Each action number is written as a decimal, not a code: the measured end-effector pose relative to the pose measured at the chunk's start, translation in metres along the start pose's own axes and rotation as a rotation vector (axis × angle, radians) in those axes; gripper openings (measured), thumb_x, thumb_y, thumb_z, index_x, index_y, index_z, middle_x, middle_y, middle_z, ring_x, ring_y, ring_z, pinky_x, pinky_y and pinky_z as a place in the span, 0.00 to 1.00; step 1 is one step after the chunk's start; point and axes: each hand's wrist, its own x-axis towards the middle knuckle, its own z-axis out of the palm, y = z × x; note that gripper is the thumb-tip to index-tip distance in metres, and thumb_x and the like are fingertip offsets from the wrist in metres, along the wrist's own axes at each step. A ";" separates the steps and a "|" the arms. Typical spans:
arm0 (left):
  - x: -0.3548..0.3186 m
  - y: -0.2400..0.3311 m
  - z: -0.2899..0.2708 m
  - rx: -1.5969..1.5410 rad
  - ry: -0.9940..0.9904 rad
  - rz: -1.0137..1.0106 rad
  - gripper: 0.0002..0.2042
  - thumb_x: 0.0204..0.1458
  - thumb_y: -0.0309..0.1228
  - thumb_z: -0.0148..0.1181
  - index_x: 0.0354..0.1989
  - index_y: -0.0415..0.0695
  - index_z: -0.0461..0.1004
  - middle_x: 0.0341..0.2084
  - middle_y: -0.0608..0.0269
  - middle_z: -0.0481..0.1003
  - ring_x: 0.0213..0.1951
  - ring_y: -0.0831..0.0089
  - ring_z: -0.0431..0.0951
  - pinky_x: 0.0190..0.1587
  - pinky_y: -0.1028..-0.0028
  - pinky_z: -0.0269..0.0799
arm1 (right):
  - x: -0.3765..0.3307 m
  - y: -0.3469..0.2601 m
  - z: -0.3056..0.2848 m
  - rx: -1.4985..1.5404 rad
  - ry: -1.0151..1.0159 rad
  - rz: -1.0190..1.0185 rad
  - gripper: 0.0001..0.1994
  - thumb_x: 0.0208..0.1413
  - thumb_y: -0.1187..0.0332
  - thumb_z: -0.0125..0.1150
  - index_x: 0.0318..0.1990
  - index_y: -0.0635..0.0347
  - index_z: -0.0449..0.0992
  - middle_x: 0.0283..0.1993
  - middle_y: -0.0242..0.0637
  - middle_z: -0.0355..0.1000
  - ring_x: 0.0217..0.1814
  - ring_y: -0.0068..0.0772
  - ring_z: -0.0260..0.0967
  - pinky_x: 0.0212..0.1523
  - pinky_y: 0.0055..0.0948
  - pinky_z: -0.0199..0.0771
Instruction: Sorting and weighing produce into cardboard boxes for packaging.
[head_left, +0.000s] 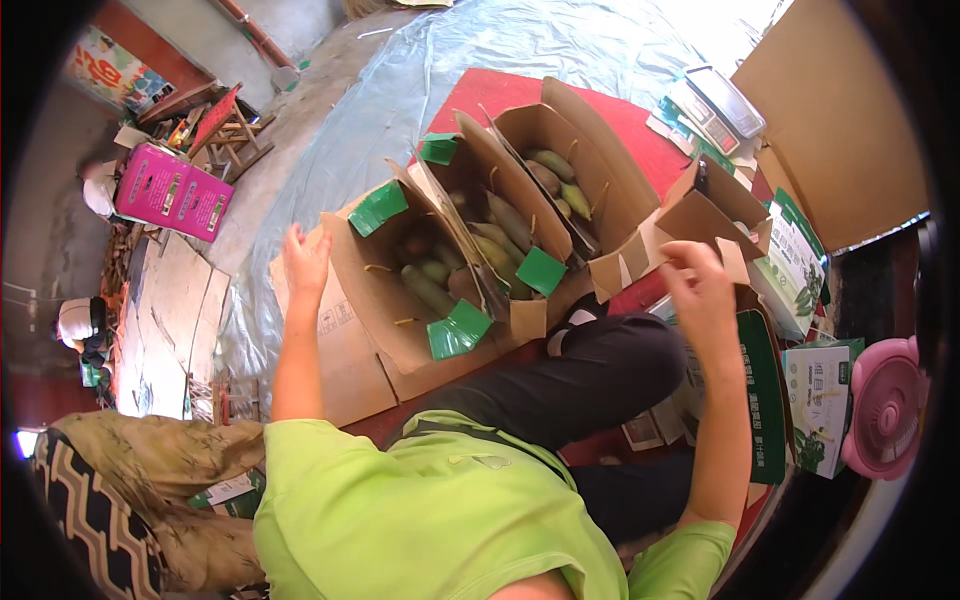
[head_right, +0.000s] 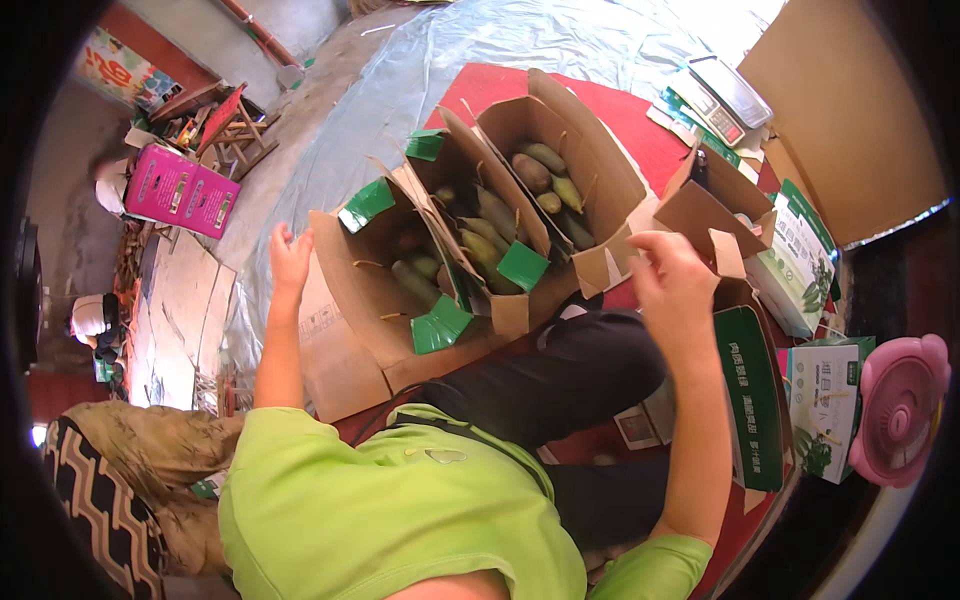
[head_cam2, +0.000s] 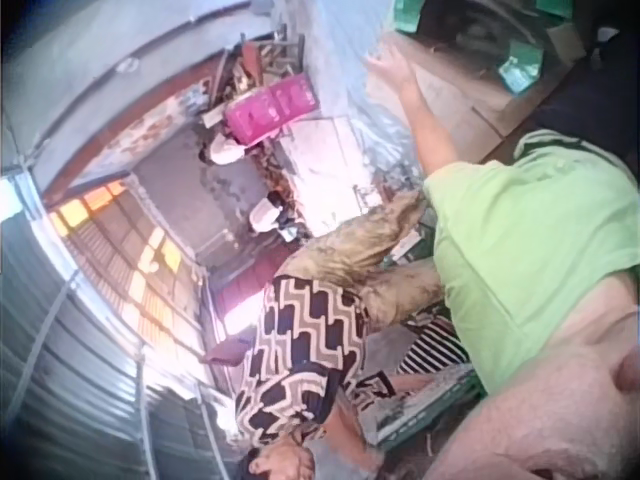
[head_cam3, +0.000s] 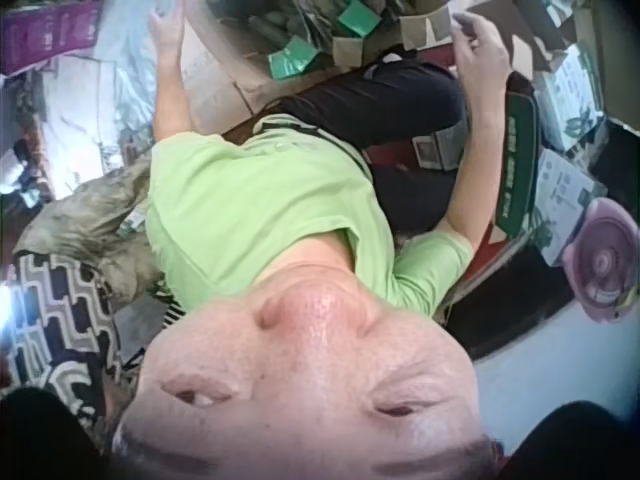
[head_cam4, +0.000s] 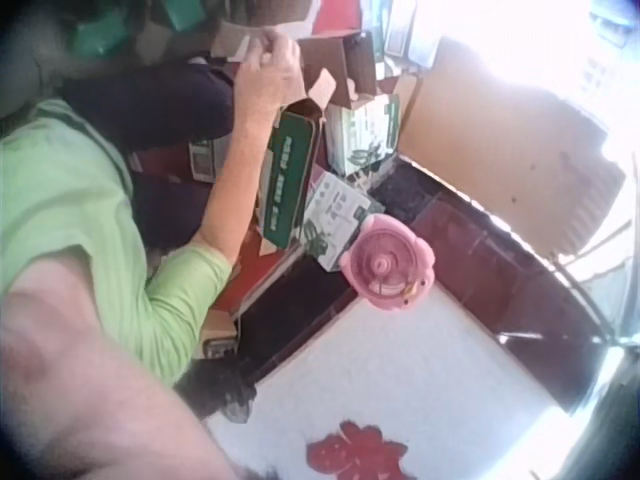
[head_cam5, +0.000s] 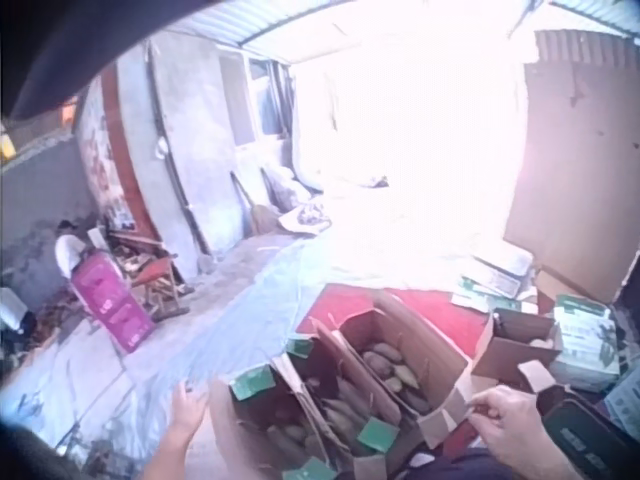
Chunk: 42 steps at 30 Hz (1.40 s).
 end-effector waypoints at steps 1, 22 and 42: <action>-0.006 -0.011 0.002 -0.086 -0.153 -0.200 0.31 0.46 0.43 0.65 0.54 0.34 0.64 0.42 0.47 0.72 0.45 0.56 0.72 0.49 0.65 0.67 | 0.002 -0.009 0.013 -0.021 -0.027 -0.055 0.07 0.51 0.73 0.57 0.37 0.64 0.74 0.36 0.43 0.72 0.37 0.41 0.72 0.38 0.33 0.72; -0.033 -0.021 0.020 0.088 -0.706 -0.338 0.28 0.48 0.53 0.54 0.25 0.33 0.77 0.25 0.36 0.74 0.33 0.43 0.76 0.37 0.56 0.71 | -0.018 -0.036 0.207 -0.246 -0.603 0.054 0.16 0.51 0.58 0.60 0.35 0.65 0.72 0.32 0.53 0.75 0.39 0.55 0.73 0.42 0.46 0.72; -0.038 -0.061 0.030 -0.017 -0.505 -0.241 0.23 0.48 0.47 0.53 0.21 0.33 0.74 0.21 0.36 0.72 0.29 0.41 0.74 0.32 0.53 0.68 | -0.017 -0.048 0.234 -0.411 -0.479 0.014 0.13 0.54 0.60 0.53 0.30 0.62 0.76 0.32 0.47 0.76 0.37 0.49 0.75 0.39 0.43 0.74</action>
